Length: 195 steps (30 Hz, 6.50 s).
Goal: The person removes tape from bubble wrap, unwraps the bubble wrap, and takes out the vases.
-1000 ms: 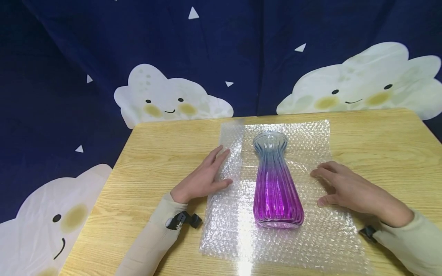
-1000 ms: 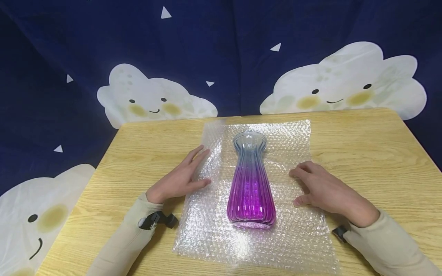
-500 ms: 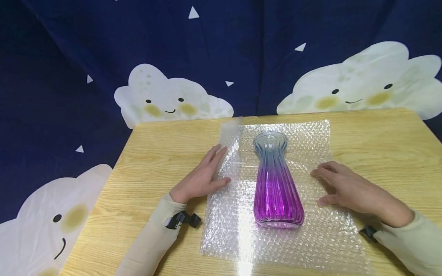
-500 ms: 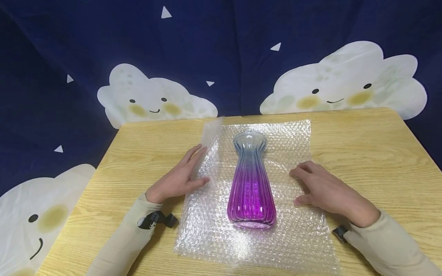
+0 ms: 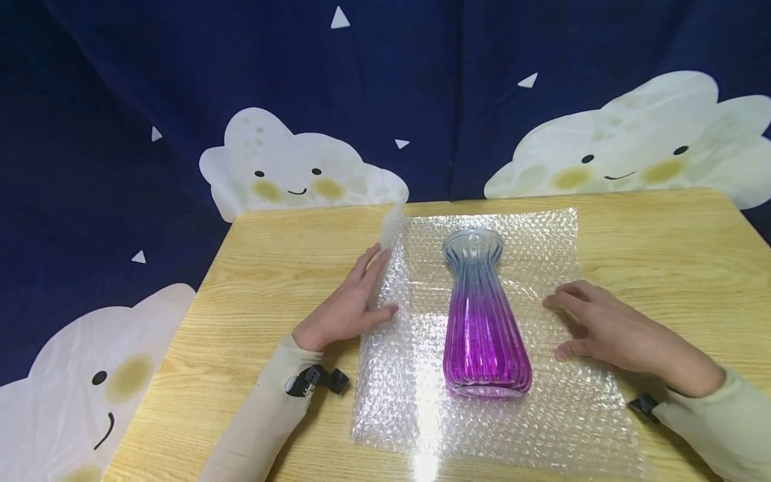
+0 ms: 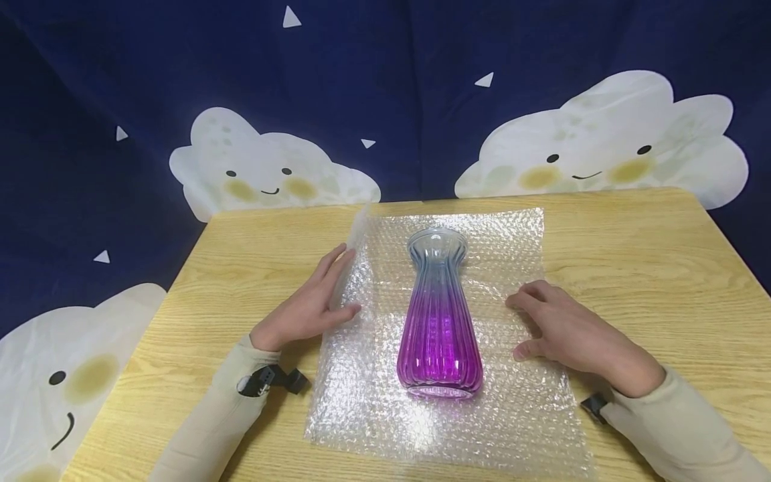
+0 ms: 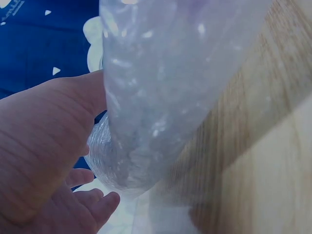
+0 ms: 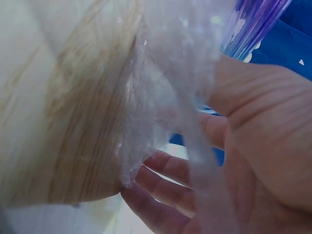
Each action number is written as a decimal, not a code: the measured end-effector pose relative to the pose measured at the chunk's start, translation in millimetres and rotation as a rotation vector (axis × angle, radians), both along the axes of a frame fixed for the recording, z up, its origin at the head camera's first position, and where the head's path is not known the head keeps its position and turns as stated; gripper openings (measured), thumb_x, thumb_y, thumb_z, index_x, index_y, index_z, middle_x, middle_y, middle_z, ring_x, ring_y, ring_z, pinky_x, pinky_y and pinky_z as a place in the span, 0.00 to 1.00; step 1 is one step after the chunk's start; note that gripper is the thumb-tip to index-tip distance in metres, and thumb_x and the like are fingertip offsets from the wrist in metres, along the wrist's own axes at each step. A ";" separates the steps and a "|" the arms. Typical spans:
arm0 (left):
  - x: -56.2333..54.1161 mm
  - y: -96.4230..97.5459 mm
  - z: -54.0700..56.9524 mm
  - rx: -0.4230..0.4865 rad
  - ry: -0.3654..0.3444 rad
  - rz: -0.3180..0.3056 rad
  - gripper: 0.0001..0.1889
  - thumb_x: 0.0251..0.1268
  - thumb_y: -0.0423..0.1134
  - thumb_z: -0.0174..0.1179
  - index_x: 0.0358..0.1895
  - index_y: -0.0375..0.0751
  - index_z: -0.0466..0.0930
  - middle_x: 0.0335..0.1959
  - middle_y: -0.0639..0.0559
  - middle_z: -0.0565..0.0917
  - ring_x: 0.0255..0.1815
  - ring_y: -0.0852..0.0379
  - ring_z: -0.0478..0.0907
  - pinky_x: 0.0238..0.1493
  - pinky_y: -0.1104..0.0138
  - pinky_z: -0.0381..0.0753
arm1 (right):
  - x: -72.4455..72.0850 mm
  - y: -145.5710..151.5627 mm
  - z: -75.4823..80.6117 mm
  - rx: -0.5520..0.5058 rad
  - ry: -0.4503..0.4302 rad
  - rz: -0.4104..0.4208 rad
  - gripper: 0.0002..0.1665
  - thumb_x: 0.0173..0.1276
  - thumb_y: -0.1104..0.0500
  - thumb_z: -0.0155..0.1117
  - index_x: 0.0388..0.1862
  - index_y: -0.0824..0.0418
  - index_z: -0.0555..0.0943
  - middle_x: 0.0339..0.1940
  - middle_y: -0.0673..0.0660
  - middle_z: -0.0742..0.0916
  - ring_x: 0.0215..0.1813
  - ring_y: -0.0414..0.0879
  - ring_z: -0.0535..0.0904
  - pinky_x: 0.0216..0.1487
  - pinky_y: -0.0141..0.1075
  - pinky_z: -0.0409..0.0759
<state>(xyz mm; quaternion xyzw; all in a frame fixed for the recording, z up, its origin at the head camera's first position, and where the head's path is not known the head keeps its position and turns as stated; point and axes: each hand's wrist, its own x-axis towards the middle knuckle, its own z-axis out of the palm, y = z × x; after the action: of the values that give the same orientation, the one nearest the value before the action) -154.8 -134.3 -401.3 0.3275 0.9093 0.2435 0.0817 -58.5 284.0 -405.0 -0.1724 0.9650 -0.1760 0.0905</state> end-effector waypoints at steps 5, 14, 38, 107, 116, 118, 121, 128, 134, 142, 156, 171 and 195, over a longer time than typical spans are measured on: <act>-0.4 -0.8 0.2 0.009 -0.006 -0.003 0.53 0.69 0.52 0.64 0.86 0.48 0.36 0.88 0.42 0.37 0.84 0.38 0.57 0.76 0.47 0.73 | -0.1 -0.1 -0.2 0.001 0.004 0.000 0.49 0.52 0.41 0.81 0.70 0.59 0.76 0.70 0.71 0.75 0.68 0.72 0.72 0.64 0.71 0.75; -0.5 -2.8 2.7 0.022 -0.002 0.001 0.54 0.67 0.51 0.65 0.86 0.48 0.37 0.88 0.41 0.38 0.81 0.38 0.63 0.75 0.47 0.74 | 0.0 0.4 0.0 -0.011 0.007 0.003 0.49 0.52 0.42 0.81 0.70 0.60 0.76 0.70 0.71 0.76 0.68 0.71 0.72 0.64 0.71 0.74; -3.9 -6.6 2.1 -0.005 -0.003 -0.022 0.51 0.67 0.49 0.67 0.86 0.48 0.43 0.88 0.42 0.40 0.78 0.39 0.69 0.73 0.50 0.78 | -1.9 0.1 -0.1 0.001 0.009 0.003 0.50 0.51 0.41 0.81 0.70 0.61 0.76 0.70 0.72 0.76 0.68 0.73 0.72 0.64 0.72 0.74; 3.2 -4.7 6.2 -0.034 -0.110 0.060 0.62 0.63 0.73 0.60 0.85 0.45 0.33 0.88 0.44 0.31 0.89 0.48 0.36 0.86 0.52 0.51 | -0.9 -0.8 -2.0 0.010 0.003 0.000 0.49 0.52 0.42 0.81 0.70 0.60 0.76 0.71 0.72 0.75 0.69 0.72 0.71 0.65 0.72 0.73; 2.9 -6.5 7.5 -0.061 -0.098 0.040 0.60 0.65 0.65 0.65 0.85 0.40 0.34 0.87 0.39 0.31 0.89 0.46 0.35 0.87 0.53 0.49 | -1.1 -0.7 -1.8 0.007 -0.002 -0.002 0.49 0.52 0.41 0.81 0.71 0.60 0.76 0.71 0.72 0.74 0.69 0.72 0.71 0.65 0.72 0.73; 2.8 -7.1 8.1 -0.066 -0.104 0.038 0.60 0.65 0.63 0.66 0.85 0.39 0.34 0.87 0.38 0.31 0.89 0.45 0.34 0.87 0.53 0.48 | -1.2 -0.8 -1.7 0.007 -0.002 -0.002 0.50 0.52 0.41 0.81 0.71 0.60 0.76 0.71 0.72 0.74 0.69 0.73 0.71 0.65 0.72 0.73; 2.5 -8.0 8.9 -0.077 -0.121 0.040 0.61 0.66 0.61 0.66 0.85 0.38 0.33 0.86 0.37 0.30 0.89 0.44 0.33 0.87 0.52 0.48 | -1.5 -1.0 -1.6 0.011 -0.006 -0.004 0.50 0.52 0.40 0.81 0.71 0.60 0.76 0.71 0.73 0.74 0.69 0.73 0.71 0.65 0.72 0.73; 2.6 -10.4 10.6 -0.107 -0.156 0.057 0.60 0.66 0.61 0.66 0.85 0.38 0.32 0.86 0.38 0.29 0.89 0.44 0.34 0.87 0.51 0.50 | -1.8 -1.4 -0.8 0.015 -0.020 -0.013 0.50 0.52 0.40 0.81 0.71 0.60 0.75 0.72 0.73 0.74 0.69 0.73 0.70 0.65 0.73 0.72; 2.7 -11.3 12.6 -0.121 -0.147 0.039 0.59 0.67 0.62 0.65 0.85 0.38 0.35 0.86 0.38 0.27 0.89 0.43 0.33 0.86 0.50 0.53 | -1.7 -1.2 -0.8 0.013 -0.023 -0.014 0.51 0.52 0.40 0.81 0.71 0.60 0.75 0.72 0.73 0.73 0.69 0.73 0.70 0.64 0.73 0.72; 2.2 -13.3 13.3 -0.121 -0.117 0.014 0.60 0.65 0.58 0.68 0.84 0.36 0.36 0.86 0.39 0.26 0.89 0.43 0.32 0.86 0.49 0.54 | -1.8 -0.8 -1.4 0.009 -0.011 -0.007 0.50 0.52 0.40 0.81 0.71 0.60 0.76 0.71 0.73 0.74 0.69 0.73 0.71 0.64 0.72 0.73; 0.8 -17.1 15.8 -0.107 -0.081 0.013 0.63 0.62 0.54 0.72 0.84 0.35 0.32 0.87 0.41 0.26 0.89 0.46 0.30 0.87 0.53 0.48 | -1.4 -0.5 -1.2 0.009 0.012 0.003 0.49 0.52 0.42 0.81 0.70 0.60 0.76 0.70 0.71 0.76 0.68 0.72 0.72 0.64 0.71 0.74; -1.1 -19.1 16.5 -0.096 -0.064 0.030 0.65 0.61 0.52 0.74 0.85 0.38 0.30 0.87 0.45 0.26 0.89 0.42 0.31 0.87 0.51 0.47 | -1.0 0.4 -1.8 -0.004 0.011 0.004 0.49 0.53 0.42 0.81 0.70 0.60 0.76 0.70 0.71 0.76 0.68 0.71 0.72 0.64 0.71 0.74; -7.2 -31.6 16.6 -0.157 -0.104 0.060 0.61 0.64 0.50 0.71 0.84 0.34 0.34 0.87 0.39 0.30 0.88 0.35 0.33 0.87 0.47 0.46 | -1.3 -0.7 -0.3 0.002 0.002 0.003 0.48 0.53 0.41 0.81 0.70 0.60 0.76 0.70 0.71 0.75 0.68 0.71 0.72 0.64 0.71 0.74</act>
<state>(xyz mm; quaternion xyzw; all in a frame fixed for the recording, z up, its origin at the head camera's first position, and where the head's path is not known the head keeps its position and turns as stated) -162.0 -165.9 -384.7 0.2797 0.9294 0.1905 0.1469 -59.8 283.3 -405.3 -0.1737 0.9649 -0.1750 0.0900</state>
